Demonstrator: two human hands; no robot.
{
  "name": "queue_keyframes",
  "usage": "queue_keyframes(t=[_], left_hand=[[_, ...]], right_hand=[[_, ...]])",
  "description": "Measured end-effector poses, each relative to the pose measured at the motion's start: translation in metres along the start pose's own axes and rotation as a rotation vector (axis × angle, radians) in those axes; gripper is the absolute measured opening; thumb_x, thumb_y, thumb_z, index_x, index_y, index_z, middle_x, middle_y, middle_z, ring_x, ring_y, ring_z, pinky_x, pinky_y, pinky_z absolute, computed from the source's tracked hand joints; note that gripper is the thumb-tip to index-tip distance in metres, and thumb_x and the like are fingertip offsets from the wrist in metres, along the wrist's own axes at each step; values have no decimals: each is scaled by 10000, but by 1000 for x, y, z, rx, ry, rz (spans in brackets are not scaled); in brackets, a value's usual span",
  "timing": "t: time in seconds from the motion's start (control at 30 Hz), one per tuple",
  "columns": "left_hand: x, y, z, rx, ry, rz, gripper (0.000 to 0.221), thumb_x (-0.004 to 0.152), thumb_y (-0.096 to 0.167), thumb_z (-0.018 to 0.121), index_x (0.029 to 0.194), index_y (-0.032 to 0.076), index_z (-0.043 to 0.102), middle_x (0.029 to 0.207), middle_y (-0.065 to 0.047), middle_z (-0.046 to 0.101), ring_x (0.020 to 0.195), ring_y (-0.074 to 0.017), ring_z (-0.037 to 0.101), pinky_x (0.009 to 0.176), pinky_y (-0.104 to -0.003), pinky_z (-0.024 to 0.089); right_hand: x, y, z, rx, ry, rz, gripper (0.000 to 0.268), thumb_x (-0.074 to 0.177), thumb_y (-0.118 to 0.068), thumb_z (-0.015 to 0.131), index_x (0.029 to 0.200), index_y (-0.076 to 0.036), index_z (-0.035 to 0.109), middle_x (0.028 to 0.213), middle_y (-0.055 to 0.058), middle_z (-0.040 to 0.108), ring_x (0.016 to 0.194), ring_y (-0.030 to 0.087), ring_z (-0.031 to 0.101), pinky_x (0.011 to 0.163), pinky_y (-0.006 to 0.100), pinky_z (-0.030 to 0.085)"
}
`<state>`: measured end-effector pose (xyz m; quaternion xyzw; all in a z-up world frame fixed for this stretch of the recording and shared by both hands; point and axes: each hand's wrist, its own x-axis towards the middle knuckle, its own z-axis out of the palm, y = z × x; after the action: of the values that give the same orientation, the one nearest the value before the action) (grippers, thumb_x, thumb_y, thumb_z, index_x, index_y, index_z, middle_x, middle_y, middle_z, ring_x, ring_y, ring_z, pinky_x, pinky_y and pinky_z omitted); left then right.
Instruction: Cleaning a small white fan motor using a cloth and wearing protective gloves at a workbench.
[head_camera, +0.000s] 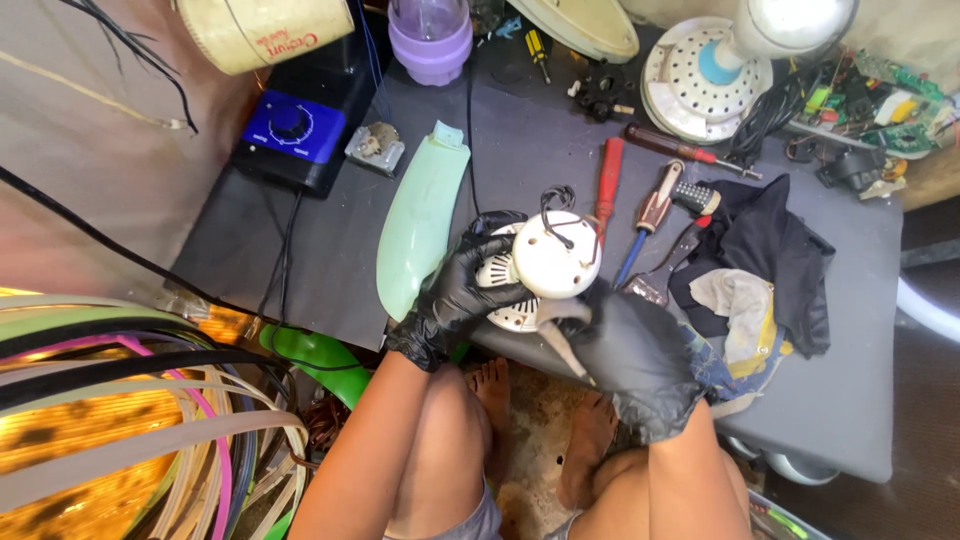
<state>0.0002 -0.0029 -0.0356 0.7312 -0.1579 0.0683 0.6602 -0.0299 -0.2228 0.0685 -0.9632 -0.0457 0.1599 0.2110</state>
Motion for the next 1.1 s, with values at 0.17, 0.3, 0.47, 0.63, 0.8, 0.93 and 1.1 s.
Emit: queue_keyframes(t=[0.17, 0.3, 0.47, 0.63, 0.8, 0.93, 1.1], left_hand=[[-10, -8, 5, 11, 51, -60, 564, 690, 134, 959, 1164, -28, 700, 1316, -213, 628, 1251, -321, 603, 1079, -430, 491], [-3, 2, 8, -38, 124, -45, 584, 597, 59, 992, 1111, -16, 724, 1270, -176, 663, 1216, -265, 624, 1075, -421, 491], [-3, -15, 18, -38, 184, -41, 627, 587, 102, 1015, 1131, -7, 722, 1244, -175, 675, 1204, -254, 630, 1077, -406, 500], [-5, 4, 22, -26, 221, -18, 555, 613, 41, 981, 1089, -51, 712, 1234, -233, 672, 1188, -302, 632, 1064, -424, 504], [-17, -35, 25, -272, 249, -108, 638, 473, -80, 993, 1047, -74, 713, 1215, -198, 691, 1172, -236, 643, 1010, -420, 561], [-2, 6, 24, -106, 248, -27, 602, 538, 5, 1007, 1069, -38, 726, 1224, -182, 692, 1196, -252, 643, 1046, -405, 537], [-6, -19, 22, -73, 233, -12, 633, 539, 41, 1020, 1097, -22, 728, 1262, -195, 672, 1213, -292, 638, 1039, -408, 532]], right_hand=[[-7, -14, -11, -24, 9, 33, 471, 880, -483, 627, 1261, -212, 676, 1015, 148, 795, 1066, 384, 725, 927, 516, 575], [0, -8, -13, -104, 14, 56, 406, 869, -516, 607, 1204, -295, 667, 987, 55, 802, 1085, 300, 731, 940, 461, 572], [-8, -20, -16, -27, -51, 64, 397, 887, -511, 571, 1151, -245, 703, 932, 84, 808, 1057, 320, 744, 937, 474, 572], [4, -5, -15, -25, 17, 47, 327, 883, -539, 582, 1072, -300, 701, 795, 7, 797, 1022, 269, 746, 897, 441, 584], [2, -4, -2, -57, 3, 39, 388, 880, -526, 580, 1136, -261, 702, 944, 70, 807, 1055, 314, 742, 917, 475, 579], [3, 3, 5, -61, -17, 33, 407, 858, -502, 622, 1146, -232, 720, 951, 103, 808, 1042, 339, 750, 916, 495, 584], [22, 23, 16, -125, 40, 97, 369, 850, -633, 595, 1106, -374, 653, 936, -48, 798, 1055, 210, 742, 871, 407, 584]])
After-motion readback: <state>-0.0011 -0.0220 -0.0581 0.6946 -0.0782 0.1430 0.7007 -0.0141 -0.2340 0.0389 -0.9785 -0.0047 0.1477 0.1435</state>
